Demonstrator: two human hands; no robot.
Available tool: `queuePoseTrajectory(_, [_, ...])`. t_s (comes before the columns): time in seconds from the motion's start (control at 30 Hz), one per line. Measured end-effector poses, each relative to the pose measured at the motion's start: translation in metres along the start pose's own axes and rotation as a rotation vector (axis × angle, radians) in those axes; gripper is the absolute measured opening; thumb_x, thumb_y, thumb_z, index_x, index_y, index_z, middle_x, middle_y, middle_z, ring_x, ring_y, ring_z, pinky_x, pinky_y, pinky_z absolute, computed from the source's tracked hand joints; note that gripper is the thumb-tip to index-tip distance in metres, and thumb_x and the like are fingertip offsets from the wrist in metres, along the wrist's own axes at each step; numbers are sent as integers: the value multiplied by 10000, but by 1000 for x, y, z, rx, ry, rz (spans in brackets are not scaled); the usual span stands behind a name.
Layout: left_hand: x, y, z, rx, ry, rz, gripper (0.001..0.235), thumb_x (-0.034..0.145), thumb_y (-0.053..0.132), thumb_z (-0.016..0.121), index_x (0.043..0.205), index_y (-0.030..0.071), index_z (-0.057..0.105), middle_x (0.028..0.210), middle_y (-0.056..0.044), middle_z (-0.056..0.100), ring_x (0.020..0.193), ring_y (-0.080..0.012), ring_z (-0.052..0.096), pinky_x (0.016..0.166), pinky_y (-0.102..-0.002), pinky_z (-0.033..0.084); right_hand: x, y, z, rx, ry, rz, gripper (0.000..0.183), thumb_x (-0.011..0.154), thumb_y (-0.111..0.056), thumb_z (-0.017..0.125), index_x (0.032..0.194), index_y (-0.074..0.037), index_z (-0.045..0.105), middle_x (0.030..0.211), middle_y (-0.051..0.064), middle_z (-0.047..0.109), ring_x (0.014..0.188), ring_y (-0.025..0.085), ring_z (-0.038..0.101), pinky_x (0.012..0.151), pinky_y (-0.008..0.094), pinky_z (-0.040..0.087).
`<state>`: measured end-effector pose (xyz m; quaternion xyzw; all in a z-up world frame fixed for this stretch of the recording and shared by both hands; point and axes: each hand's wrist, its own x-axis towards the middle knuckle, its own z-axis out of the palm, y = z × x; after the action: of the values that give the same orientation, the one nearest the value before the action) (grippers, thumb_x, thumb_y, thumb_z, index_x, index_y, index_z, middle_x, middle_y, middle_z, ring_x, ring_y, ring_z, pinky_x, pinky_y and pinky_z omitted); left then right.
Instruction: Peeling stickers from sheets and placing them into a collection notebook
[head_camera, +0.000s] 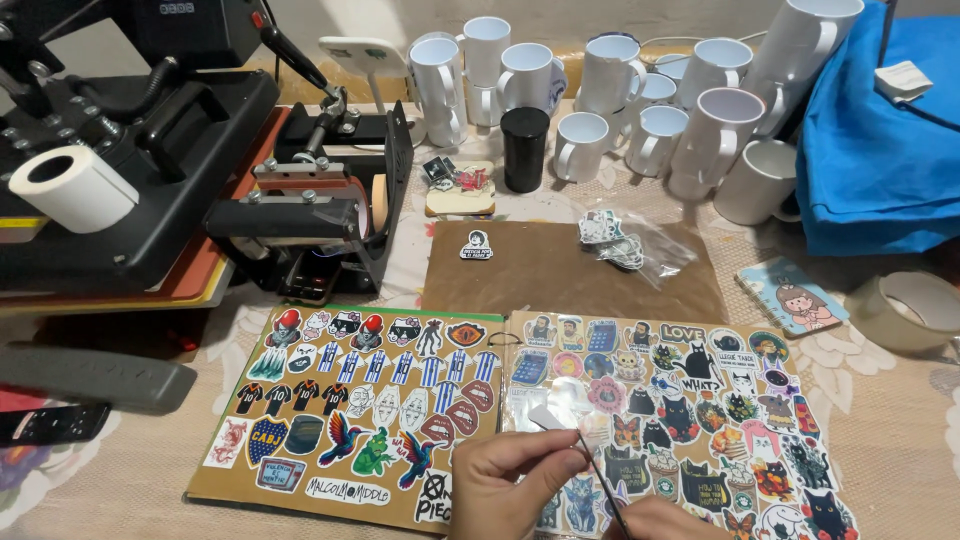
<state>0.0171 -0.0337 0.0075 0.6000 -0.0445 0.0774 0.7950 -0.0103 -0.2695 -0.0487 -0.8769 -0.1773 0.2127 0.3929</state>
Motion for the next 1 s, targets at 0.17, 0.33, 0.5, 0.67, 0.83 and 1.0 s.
queuePoseTrajectory(0.17, [-3,-1,-3,-105,-72,-1,208,776,4,821,969,-70,801,861,-212,825,783,-241,820,742,-311,698,35,65,8,-16,-287,-283,274,1008,-460,564,995,-223,702,975,-40,677,1027,126,644,894,273,450])
queuePoseTrajectory(0.33, [-7,7,-9,45,-8,170,367,833,191,796,1138,-7,741,918,-156,829,837,-206,807,808,-313,654,-1,-45,31,-326,806,14,318,607,-578,859,871,-413,793,853,-250,760,637,-72,739,551,183,536])
queuePoseTrajectory(0.5, [6,42,-7,497,33,681,307,869,103,752,1155,32,664,979,-84,785,938,-234,752,867,-362,633,-5,-76,16,-408,801,-46,232,749,-332,735,974,-377,772,903,-199,745,696,3,733,601,216,545])
queuePoseTrajectory(0.67, [14,45,-10,620,-49,823,317,873,1,764,1169,32,657,972,-170,708,940,-252,735,743,-308,645,-1,-55,25,-499,943,-168,263,765,-375,786,967,-223,715,921,-68,719,769,114,718,678,258,537])
queuePoseTrajectory(0.83, [15,46,-14,703,-206,886,285,943,-19,687,1215,36,625,922,-92,730,910,-331,675,883,-425,551,4,-78,26,-688,1123,-184,121,879,-321,733,967,-242,712,922,-89,707,632,150,619,520,270,422])
queuePoseTrajectory(1.0, [15,42,-11,623,-189,829,299,917,-44,703,1199,-10,610,953,-119,726,909,-291,683,853,-396,571,1,-50,12,-736,947,-59,417,713,-232,691,1119,-326,671,1060,-143,665,807,122,653,506,300,474])
